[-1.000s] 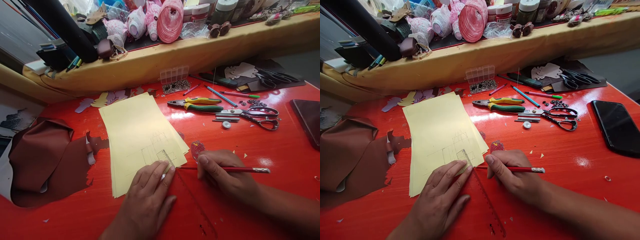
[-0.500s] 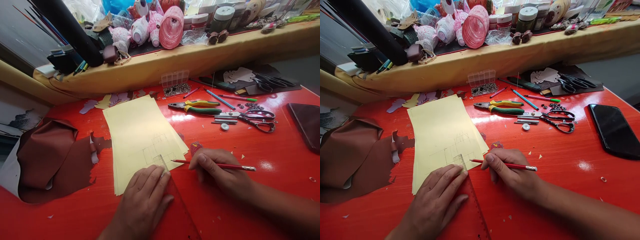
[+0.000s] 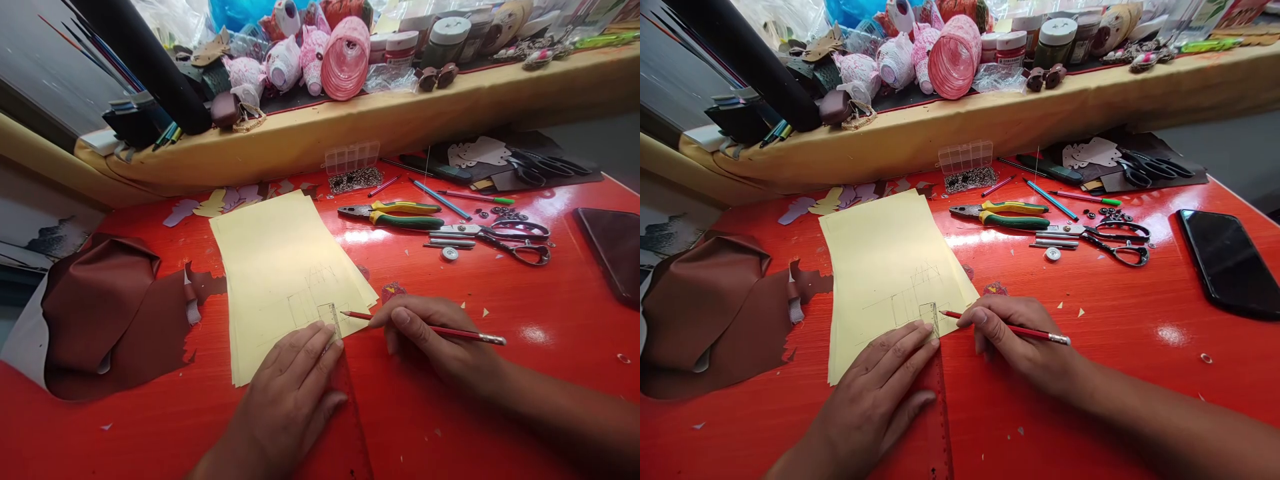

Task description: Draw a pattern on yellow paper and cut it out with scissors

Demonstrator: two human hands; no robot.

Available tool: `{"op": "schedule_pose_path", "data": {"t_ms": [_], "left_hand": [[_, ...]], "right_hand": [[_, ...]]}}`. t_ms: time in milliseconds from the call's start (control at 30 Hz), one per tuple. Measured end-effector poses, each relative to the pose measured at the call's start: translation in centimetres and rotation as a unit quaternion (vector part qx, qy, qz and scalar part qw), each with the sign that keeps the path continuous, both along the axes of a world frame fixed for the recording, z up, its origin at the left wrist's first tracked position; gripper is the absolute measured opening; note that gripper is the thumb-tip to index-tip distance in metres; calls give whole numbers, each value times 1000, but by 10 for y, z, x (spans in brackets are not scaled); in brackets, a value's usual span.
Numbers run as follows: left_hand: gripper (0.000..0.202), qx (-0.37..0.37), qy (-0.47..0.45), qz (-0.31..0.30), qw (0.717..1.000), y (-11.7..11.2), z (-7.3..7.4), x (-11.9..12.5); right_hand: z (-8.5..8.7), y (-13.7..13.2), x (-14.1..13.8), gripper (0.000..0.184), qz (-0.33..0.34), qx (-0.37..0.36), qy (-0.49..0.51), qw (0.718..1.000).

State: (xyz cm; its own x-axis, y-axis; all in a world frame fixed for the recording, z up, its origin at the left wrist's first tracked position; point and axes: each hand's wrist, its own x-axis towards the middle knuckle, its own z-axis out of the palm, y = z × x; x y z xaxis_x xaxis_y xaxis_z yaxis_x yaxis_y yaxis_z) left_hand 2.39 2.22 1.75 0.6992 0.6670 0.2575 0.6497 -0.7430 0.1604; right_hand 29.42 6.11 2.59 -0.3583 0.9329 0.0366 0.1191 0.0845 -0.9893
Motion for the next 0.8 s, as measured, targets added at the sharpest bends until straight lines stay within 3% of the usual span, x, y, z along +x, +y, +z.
{"op": "schedule_pose_path", "data": {"t_ms": [800], "left_hand": [[39,-12,-9,4,1000,2,-1,1]], "right_hand": [[1,0,-1,50,-2,32,-30,999]]}}
